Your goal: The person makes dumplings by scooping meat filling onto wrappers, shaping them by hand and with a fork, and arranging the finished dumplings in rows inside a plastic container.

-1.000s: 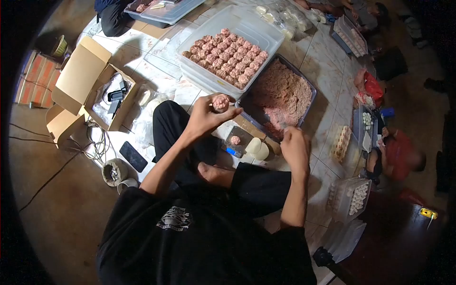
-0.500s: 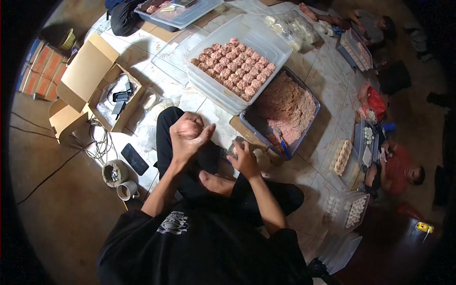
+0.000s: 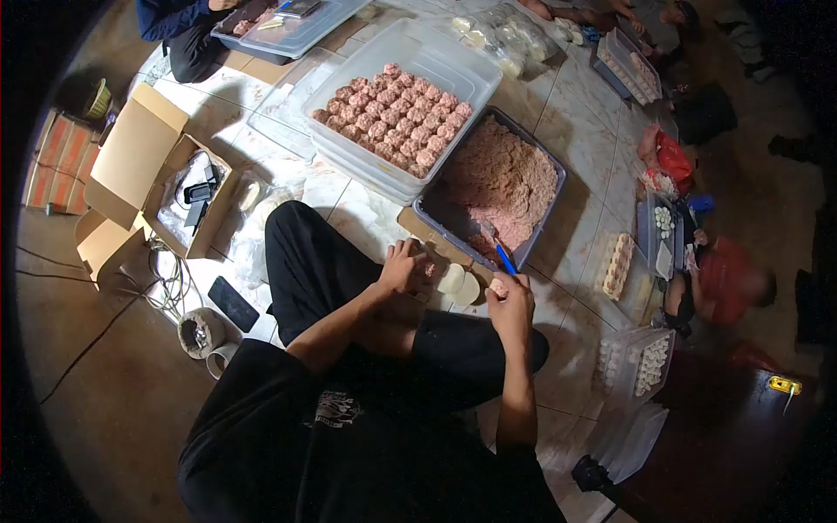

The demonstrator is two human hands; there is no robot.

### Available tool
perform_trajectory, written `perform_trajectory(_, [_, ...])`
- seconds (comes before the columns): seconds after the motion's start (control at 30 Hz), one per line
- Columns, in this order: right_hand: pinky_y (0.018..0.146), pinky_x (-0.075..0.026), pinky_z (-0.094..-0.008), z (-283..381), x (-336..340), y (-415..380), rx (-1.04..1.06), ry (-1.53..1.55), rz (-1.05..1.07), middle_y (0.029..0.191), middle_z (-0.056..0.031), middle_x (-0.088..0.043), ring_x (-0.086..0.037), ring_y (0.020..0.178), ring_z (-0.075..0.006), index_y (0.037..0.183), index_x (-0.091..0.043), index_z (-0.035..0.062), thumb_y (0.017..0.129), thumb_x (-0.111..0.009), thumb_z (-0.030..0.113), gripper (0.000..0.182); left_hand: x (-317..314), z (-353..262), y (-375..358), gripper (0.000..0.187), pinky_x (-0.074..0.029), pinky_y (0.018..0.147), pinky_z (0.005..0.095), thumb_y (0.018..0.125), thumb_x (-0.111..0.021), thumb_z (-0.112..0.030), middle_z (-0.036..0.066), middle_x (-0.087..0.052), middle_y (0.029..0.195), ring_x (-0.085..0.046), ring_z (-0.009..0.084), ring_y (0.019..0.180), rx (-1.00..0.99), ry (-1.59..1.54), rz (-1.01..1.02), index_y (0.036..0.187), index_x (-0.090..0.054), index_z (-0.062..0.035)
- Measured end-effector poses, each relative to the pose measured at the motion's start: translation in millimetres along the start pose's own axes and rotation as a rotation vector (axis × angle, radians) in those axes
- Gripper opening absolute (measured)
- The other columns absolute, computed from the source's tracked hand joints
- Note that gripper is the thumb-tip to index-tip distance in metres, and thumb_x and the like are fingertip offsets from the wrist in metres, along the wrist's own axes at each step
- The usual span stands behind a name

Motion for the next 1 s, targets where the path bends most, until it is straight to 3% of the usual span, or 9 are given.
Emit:
perform_trajectory(0.13, [0.086,-0.056,-0.0465,7,21,6,-0.045,0.013,-0.010,0.109,-0.0222,-0.066,-0.070,0.098,-0.0398,0.116,-0.072,-0.0007,0.085,-0.078,0.008,0.033,54,-9,-13,0.113,-0.044,0.100,0.0525,0.063,-0.093,-0.037,0.017,-0.051,0.136,-0.051,0.0401,0.123,0.030,0.004,-0.079,0.159,-0.035,-0.0244])
perform_trajectory(0.23, [0.079,-0.057,-0.0433,35,19,21,0.031,0.178,-0.096,0.095,-0.0215,-0.072,-0.073,0.088,-0.0361,0.113,-0.073,0.0001,0.086,-0.081,0.016,0.032,82,-20,-13,0.110,-0.051,0.093,0.0468,0.068,-0.095,-0.031,0.016,-0.062,0.123,-0.062,0.0352,0.112,-0.003,-0.489,0.092,0.160,-0.034,-0.0197])
perform_trajectory(0.3, [0.077,-0.056,-0.0405,57,-31,30,0.064,0.482,0.145,0.091,-0.0173,-0.074,-0.073,0.083,-0.0325,0.111,-0.073,0.0020,0.085,-0.083,0.020,0.033,112,-57,-14,0.097,-0.055,0.080,0.0356,0.077,-0.094,-0.022,0.012,-0.071,0.097,-0.067,0.0231,0.084,0.122,-0.766,0.269,0.156,-0.038,-0.0139])
perform_trajectory(0.37, [0.075,-0.056,-0.0376,101,-34,36,0.102,0.430,0.284,0.085,-0.0130,-0.074,-0.072,0.077,-0.0281,0.107,-0.073,0.0031,0.086,-0.084,0.025,0.032,119,-55,-9,0.065,-0.053,0.072,0.0338,0.080,-0.092,-0.025,0.011,-0.068,0.085,-0.062,0.0183,0.073,-0.099,-0.830,-0.068,0.134,-0.061,-0.0083])
perform_trajectory(0.47, [0.078,-0.055,-0.0425,82,-15,80,0.029,0.283,0.025,0.090,-0.0156,-0.076,-0.072,0.085,-0.0375,0.107,-0.073,0.0035,0.094,-0.075,0.032,0.031,133,-40,-1,0.032,-0.052,0.067,0.0323,0.086,-0.087,-0.023,0.008,-0.067,0.075,-0.060,0.0111,0.070,0.090,-0.913,-0.040,0.085,-0.066,0.0008])
perform_trajectory(0.53, [0.086,-0.053,-0.0533,16,-39,119,-0.019,0.030,-0.046,0.098,-0.0280,-0.074,-0.071,0.095,-0.0454,0.105,-0.074,0.0004,0.092,-0.076,0.028,0.030,148,-28,-3,0.030,-0.053,0.069,0.0313,0.087,-0.086,-0.021,0.006,-0.068,0.077,-0.061,0.0103,0.071,0.173,-0.844,-0.094,0.086,-0.066,0.0007])
perform_trajectory(0.7, [0.095,-0.054,-0.0496,-68,-95,144,-0.200,-0.474,0.265,0.109,-0.0267,-0.074,-0.068,0.113,-0.0450,0.106,-0.074,-0.0016,0.086,-0.079,0.020,0.030,183,-42,-12,0.023,-0.050,0.074,0.0227,0.086,-0.084,-0.011,0.000,-0.066,0.082,-0.060,0.0054,0.080,-0.025,-0.947,-0.213,0.089,-0.064,0.0002])
perform_trajectory(0.83, [0.096,-0.055,-0.0484,-90,-104,143,-0.089,-0.447,0.283,0.108,-0.0289,-0.073,-0.068,0.110,-0.0467,0.108,-0.074,-0.0007,0.080,-0.080,0.022,0.036,180,-21,-17,0.028,-0.046,0.071,0.0255,0.082,-0.086,-0.011,-0.001,-0.061,0.080,-0.053,0.0063,0.077,0.330,-0.891,-0.221,0.084,-0.060,-0.0012])
perform_trajectory(1.0, [0.080,-0.054,-0.0497,35,17,71,0.098,-0.079,0.001,0.099,-0.0270,-0.072,-0.070,0.095,-0.0440,0.099,-0.072,-0.0020,0.095,-0.064,0.014,0.018,196,-44,-16,0.031,-0.043,0.068,0.0243,0.082,-0.088,-0.012,-0.002,-0.058,0.079,-0.050,0.0055,0.076,0.117,-0.861,-0.288,0.090,-0.059,-0.0027])
Point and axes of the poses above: each hand's wrist, its own y-axis towards the middle knuckle, its own x-axis out of the back of the hand, z = x × y, the point moved 9 cm from there along y, towards the middle knuckle
